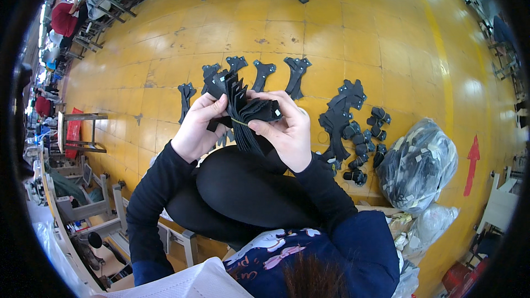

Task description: The person sits on the floor and repeatedly picks up small black plastic parts, aligns them into stacks, and places the stacks into a clear plastic bag. The person also arranges remaining parts on the floor in rows.

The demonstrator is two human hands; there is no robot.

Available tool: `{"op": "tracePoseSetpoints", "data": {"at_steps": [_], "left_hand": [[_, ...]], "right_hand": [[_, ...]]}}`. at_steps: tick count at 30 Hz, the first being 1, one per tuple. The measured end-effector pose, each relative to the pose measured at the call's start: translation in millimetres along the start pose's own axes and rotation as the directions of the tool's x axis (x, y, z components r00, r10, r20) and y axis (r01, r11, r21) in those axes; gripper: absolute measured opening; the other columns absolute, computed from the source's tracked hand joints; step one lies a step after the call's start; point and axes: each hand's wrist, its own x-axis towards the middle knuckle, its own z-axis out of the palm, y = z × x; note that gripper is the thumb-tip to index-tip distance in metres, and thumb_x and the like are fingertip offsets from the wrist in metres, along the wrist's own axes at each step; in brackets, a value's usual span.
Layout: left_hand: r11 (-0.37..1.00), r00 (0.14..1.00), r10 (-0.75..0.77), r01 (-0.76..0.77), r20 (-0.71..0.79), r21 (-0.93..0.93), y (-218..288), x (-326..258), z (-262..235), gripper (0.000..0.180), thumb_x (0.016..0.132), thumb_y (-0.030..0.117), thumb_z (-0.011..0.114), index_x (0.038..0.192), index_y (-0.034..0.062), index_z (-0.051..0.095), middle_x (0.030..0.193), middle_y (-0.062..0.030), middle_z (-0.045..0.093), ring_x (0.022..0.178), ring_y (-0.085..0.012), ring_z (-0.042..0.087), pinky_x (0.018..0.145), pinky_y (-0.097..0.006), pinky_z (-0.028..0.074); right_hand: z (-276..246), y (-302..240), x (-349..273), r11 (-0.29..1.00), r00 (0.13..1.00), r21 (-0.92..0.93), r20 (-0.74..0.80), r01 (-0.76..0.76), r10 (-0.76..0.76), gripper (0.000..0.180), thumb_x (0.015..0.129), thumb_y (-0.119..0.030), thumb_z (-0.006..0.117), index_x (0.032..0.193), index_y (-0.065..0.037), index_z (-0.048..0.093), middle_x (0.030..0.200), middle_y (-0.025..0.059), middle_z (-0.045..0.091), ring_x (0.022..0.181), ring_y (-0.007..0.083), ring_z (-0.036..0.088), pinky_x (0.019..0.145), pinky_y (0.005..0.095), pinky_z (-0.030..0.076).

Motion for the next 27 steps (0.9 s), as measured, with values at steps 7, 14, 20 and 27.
{"op": "tracePoseSetpoints", "data": {"at_steps": [7, 14, 20, 27], "left_hand": [[0.999, 1.0, -0.011, 0.012, 0.012, -0.042, 2.2, 1.1, 2.2, 0.019, 0.094, 0.021, 0.052, 0.105, 0.0066, 0.055, 0.101, -0.0029, 0.063, 0.089, -0.01, 0.059, 0.076, -0.027, 0.046], [0.997, 0.997, -0.039, 0.043, 0.069, -0.062, -2.7, 6.1, -4.2, 0.024, 0.095, 0.022, 0.049, 0.112, 0.0063, 0.053, 0.106, -0.0043, 0.062, 0.095, -0.0119, 0.058, 0.083, -0.032, 0.047], [0.997, 0.973, 0.004, -0.022, 0.23, 0.075, -4.3, -5.4, 17.7, 0.034, 0.089, 0.018, 0.061, 0.118, 0.0046, 0.051, 0.109, -0.0022, 0.058, 0.101, -0.0097, 0.054, 0.087, -0.027, 0.044], [0.987, 0.969, -0.014, -0.027, 0.246, 0.16, -12.2, 4.3, 9.3, 0.035, 0.084, 0.006, 0.065, 0.116, 0.0019, 0.051, 0.108, -0.0062, 0.06, 0.101, -0.0144, 0.057, 0.087, -0.032, 0.047]], "right_hand": [[1.6, 7.3, -1.9, 0.997, 0.998, 0.061, -0.044, 0.053, -0.05, 0.042, 0.076, 0.007, 0.066, 0.115, 0.008, 0.051, 0.114, 0.0131, 0.054, 0.081, 0.0123, 0.058, 0.066, 0.0229, 0.05], [0.5, 10.3, -4.6, 0.998, 0.998, 0.06, -0.068, 0.013, -0.008, 0.04, 0.079, 0.004, 0.065, 0.116, 0.009, 0.05, 0.103, 0.0103, 0.058, 0.075, 0.0117, 0.058, 0.064, 0.0232, 0.049], [0.5, 1.2, -4.0, 0.99, 0.99, -0.121, -0.134, -0.066, 0.05, 0.033, 0.077, 0.005, 0.067, 0.109, 0.005, 0.058, 0.1, 0.0044, 0.056, 0.069, 0.0042, 0.055, 0.057, 0.0168, 0.045], [5.4, 2.3, -5.0, 0.987, 0.981, -0.156, -0.192, -0.032, 0.002, 0.024, 0.078, 0.008, 0.064, 0.101, 0.004, 0.06, 0.09, 0.0062, 0.058, 0.055, 0.0069, 0.055, 0.049, 0.0177, 0.043]]}}
